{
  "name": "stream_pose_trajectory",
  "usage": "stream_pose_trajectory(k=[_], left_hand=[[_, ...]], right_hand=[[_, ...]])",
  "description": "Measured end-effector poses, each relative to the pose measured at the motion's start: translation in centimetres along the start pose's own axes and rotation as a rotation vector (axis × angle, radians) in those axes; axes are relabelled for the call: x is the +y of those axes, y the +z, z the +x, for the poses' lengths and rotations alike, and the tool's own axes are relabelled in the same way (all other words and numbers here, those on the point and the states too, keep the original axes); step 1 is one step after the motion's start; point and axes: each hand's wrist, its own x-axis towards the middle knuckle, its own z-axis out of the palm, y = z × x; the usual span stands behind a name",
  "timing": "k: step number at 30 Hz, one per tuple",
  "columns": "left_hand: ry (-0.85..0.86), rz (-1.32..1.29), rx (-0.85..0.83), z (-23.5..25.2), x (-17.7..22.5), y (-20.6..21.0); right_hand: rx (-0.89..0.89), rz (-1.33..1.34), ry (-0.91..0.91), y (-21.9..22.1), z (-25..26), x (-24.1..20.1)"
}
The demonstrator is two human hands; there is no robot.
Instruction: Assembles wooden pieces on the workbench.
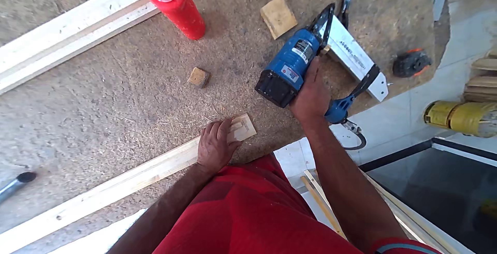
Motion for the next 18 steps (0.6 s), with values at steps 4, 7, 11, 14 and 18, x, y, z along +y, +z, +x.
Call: stream_pose_trajectory(k=[4, 7, 11, 14, 18], left_hand=[[0.008, -0.042, 0.036, -0.09, -0.45, 0.02], [0.009, -0.038, 0.054, -0.10, -0.47, 0.16], [0.019, -0.068, 0.078, -0.23, -0.55, 0.36], [0.005, -0.090, 0.078, -0.16, -0.48, 0.35], [0.003, -0.109, 0.079, 0.08, -0.31, 0.23]], right_hand=[[0.014, 0.002, -0.006, 0.17, -0.02, 0.02], [0.030, 0.011, -0.014, 0.17, -0.09, 0.03], [0.037, 0.024, -0.010, 0.11, -0.08, -0.04], [0.030, 0.020, -0.006, 0.08, -0.09, -0.09], [0.049, 0.023, -0.011, 0.15, -0.12, -0.09]])
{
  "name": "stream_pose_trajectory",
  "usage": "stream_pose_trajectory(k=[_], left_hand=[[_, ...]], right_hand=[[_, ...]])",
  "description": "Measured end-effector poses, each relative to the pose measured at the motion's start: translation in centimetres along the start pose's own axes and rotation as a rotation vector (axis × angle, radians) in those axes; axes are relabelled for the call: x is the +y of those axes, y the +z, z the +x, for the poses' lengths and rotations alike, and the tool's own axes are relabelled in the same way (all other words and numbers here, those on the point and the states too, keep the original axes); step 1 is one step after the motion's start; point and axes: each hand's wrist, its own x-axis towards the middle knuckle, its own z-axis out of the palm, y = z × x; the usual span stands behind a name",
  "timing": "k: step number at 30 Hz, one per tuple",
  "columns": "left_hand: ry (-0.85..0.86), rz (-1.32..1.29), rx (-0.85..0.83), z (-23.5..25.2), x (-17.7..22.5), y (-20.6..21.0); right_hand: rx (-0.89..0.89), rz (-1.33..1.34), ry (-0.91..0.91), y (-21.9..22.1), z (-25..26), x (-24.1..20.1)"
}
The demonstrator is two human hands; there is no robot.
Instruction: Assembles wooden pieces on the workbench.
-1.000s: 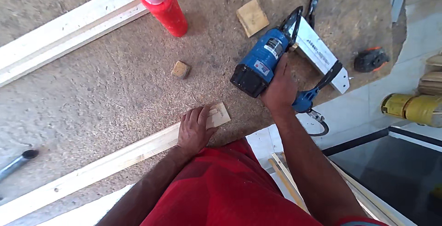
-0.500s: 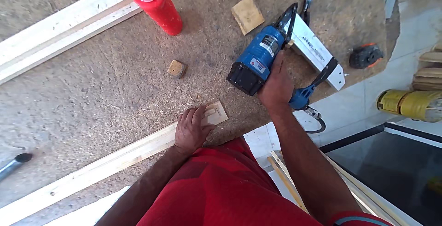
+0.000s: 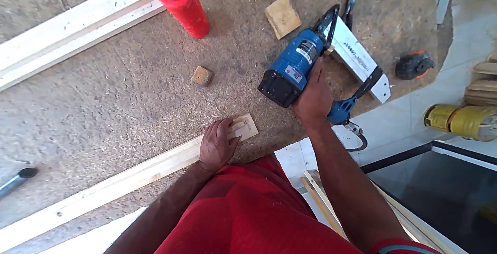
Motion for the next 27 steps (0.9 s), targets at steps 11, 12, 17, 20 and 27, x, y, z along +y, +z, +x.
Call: stream_pose_trajectory(k=[11, 12, 17, 20, 27], left_hand=[[-0.001, -0.093, 0.065, -0.1, -0.3, 0.0], [0.001, -0.094, 0.077, -0.2, -0.4, 0.1], [0.016, -0.090, 0.130, -0.3, -0.7, 0.5], [0.006, -0.092, 0.107, -0.2, -0.7, 0.3], [0.031, -0.042, 0.151, -0.1, -0.7, 0.6]], right_hand=[[-0.002, -0.014, 0.010, 0.0, -0.1, -0.1], [0.002, -0.018, 0.008, 0.1, -0.1, 0.0], [-0.062, -0.015, 0.006, -0.3, 0.1, 0.0], [-0.121, -0.022, 0.013, -1.0, 0.2, -0.2], [-0.216, -0.047, -0.075, -5.6, 0.4, 0.7]])
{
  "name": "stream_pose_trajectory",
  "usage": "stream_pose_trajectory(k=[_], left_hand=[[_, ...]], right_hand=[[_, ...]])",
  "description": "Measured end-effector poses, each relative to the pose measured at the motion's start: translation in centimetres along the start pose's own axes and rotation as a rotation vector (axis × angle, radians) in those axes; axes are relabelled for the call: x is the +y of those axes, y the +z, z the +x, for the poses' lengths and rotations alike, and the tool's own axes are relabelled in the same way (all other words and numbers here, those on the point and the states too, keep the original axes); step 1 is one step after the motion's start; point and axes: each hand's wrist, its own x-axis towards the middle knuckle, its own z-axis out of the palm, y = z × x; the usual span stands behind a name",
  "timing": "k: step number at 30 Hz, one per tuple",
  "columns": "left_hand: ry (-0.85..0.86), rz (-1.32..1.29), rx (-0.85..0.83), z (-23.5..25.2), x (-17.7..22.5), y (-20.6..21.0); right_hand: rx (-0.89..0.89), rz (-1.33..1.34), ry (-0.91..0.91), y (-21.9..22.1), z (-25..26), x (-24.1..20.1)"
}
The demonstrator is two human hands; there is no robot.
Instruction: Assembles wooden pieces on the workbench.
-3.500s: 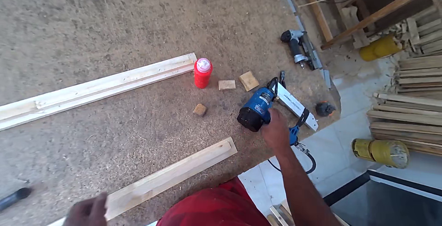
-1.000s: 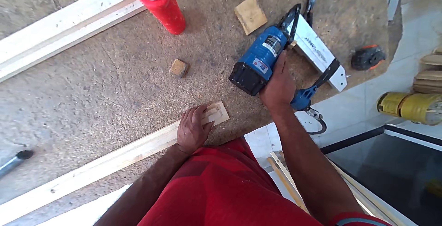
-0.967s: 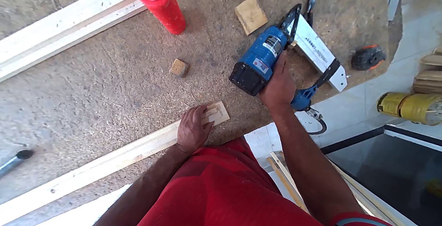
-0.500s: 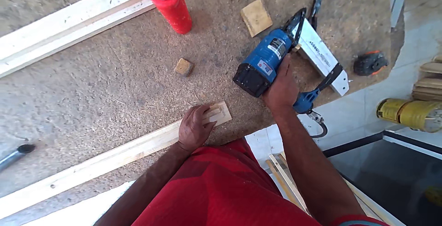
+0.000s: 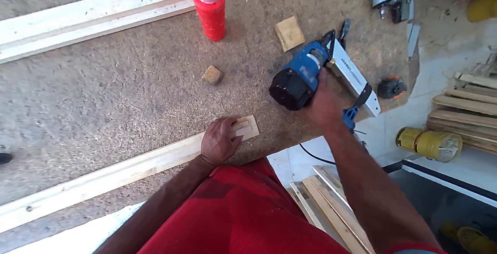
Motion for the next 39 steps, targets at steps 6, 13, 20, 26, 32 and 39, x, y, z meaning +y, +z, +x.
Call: stream_pose_trajectory(k=[6, 13, 20, 26, 32, 39], left_hand=[[0.010, -0.017, 0.010, 0.0, 0.0, -0.1], [-0.011, -0.033, -0.022, 0.0, -0.1, -0.1], [0.002, -0.071, -0.032, -0.1, -0.1, -0.4], [0.009, -0.085, -0.062, -0.1, -0.3, -0.4], [0.019, -0.087, -0.053, 0.0, -0.3, -0.6], [0.015, -0.088, -0.072, -0.2, -0.6, -0.5]], right_hand=[[0.098, 0.463, -0.284, -9.1, -7.6, 4.7], [-0.325, 0.659, -0.173, -5.9, -20.4, 5.8], [-0.255, 0.644, -0.337, -3.3, -21.6, 1.2], [-0.278, 0.553, -0.247, -4.9, -21.3, -1.7], [-0.211, 0.548, -0.334, -4.1, -22.6, -0.6], [-0.333, 0.404, -0.221, -5.3, -22.1, -4.2]])
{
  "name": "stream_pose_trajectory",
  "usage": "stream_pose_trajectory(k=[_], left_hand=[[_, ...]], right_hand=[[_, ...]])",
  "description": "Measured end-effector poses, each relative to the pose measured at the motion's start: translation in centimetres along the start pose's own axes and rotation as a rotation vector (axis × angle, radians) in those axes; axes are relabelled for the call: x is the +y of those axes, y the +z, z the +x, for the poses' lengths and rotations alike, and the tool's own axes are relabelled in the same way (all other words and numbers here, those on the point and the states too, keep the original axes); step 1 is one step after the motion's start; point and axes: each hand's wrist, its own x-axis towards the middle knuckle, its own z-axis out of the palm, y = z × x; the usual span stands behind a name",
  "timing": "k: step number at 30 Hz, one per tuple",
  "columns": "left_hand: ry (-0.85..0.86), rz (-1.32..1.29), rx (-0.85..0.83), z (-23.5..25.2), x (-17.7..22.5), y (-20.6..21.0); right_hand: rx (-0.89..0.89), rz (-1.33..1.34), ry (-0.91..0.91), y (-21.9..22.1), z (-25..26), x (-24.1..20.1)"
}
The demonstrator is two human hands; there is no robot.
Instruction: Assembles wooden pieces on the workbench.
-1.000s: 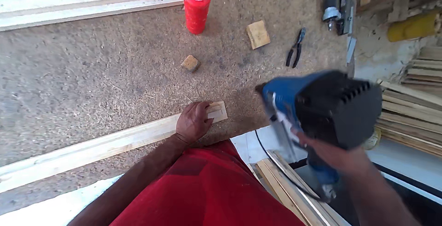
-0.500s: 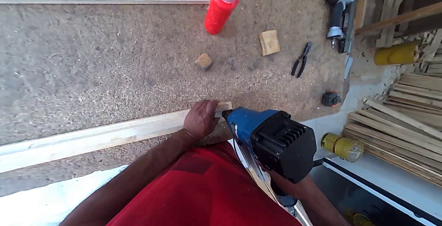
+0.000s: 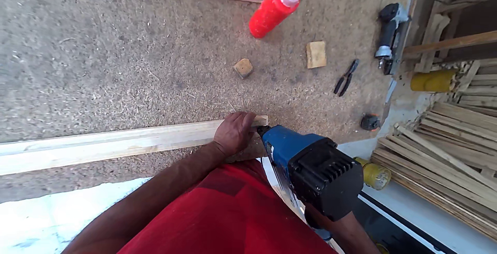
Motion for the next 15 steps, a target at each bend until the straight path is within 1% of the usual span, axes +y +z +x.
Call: stream_pose_trajectory(k=[1, 2, 3, 5, 7, 8, 10, 12, 15], left_hand=[[-0.005, -0.002, -0.010, 0.1, 0.0, 0.0], [-0.010, -0.014, -0.025, 0.0, 0.3, -0.1], [-0.023, -0.033, -0.047, 0.0, 0.7, -0.3], [-0.038, -0.044, -0.076, 0.2, 0.7, -0.9], [-0.011, -0.040, -0.080, -0.1, 0.4, -0.9], [0.000, -0.045, -0.075, -0.1, 0.2, -0.8], [-0.022, -0.090, -0.108, 0.2, 0.2, -1.2], [-0.073, -0.117, -0.180, 0.3, 0.1, -2.3], [-0.132, -0.102, -0.179, -1.5, -1.6, -5.8]], right_hand=[[0.081, -0.087, -0.155, 0.4, 0.0, 1.5], [0.060, -0.138, -0.166, -0.1, -0.2, 1.0], [-0.015, -0.127, -0.095, -1.0, -0.1, 0.0], [-0.065, -0.042, -0.054, -1.4, 0.8, -0.5], [-0.073, 0.046, -0.059, -0.7, 0.9, 1.5], [-0.086, 0.080, -0.026, -0.6, 0.7, 2.1], [-0.091, 0.132, -0.038, -0.2, 0.8, 3.4], [-0.062, 0.192, -0.066, 0.9, 0.8, 4.9], [-0.063, 0.164, -0.004, 1.5, 0.7, 4.7]])
